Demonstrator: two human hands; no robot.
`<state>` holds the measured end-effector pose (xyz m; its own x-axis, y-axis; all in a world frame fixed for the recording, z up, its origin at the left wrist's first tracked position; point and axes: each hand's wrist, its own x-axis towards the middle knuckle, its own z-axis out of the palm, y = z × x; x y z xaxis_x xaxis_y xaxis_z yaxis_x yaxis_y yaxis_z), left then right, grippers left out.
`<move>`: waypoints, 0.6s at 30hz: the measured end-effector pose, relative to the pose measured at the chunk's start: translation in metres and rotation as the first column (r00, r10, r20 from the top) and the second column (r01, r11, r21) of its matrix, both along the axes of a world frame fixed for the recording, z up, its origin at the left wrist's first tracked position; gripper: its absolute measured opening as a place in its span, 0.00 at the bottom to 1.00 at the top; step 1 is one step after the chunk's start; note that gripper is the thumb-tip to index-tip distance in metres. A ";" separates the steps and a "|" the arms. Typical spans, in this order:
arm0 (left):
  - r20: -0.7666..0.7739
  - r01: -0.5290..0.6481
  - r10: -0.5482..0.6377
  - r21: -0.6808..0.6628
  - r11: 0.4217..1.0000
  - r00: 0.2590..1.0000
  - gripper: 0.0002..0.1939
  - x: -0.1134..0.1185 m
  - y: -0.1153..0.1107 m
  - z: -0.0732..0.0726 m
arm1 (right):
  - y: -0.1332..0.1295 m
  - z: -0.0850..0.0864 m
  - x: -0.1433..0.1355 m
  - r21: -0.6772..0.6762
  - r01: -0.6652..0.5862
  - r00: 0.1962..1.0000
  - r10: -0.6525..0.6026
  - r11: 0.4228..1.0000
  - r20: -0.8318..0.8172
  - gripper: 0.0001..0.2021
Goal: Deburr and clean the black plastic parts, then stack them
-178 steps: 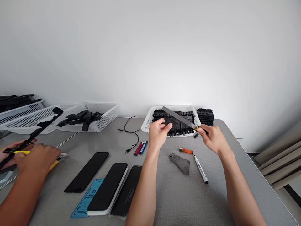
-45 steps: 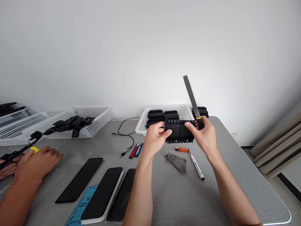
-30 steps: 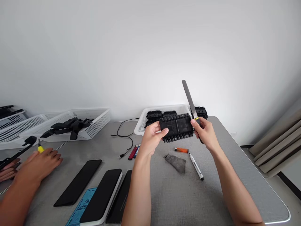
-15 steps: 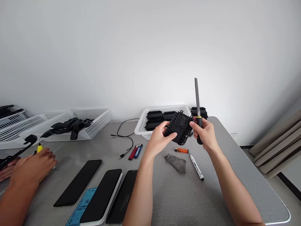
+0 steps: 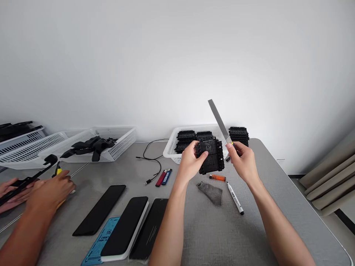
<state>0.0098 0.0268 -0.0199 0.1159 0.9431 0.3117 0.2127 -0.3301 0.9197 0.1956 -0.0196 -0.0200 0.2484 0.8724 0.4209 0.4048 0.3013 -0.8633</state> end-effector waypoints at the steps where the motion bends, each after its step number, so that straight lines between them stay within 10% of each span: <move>1: 0.004 -0.012 0.012 0.004 1.000 1.000 0.18 -0.001 0.001 0.000 | -0.002 0.001 0.000 -0.014 -0.027 0.999 0.028 1.000 0.037 0.24; 8: 0.039 -0.020 0.019 0.038 0.999 0.999 0.18 -0.002 0.000 0.004 | -0.018 0.005 -0.019 -0.095 -0.050 0.945 0.078 0.994 0.318 0.21; 18: 0.070 -0.063 0.062 0.016 0.998 0.996 0.19 -0.002 0.005 0.000 | -0.017 0.002 -0.023 -0.136 -0.081 0.957 0.115 0.987 0.266 0.23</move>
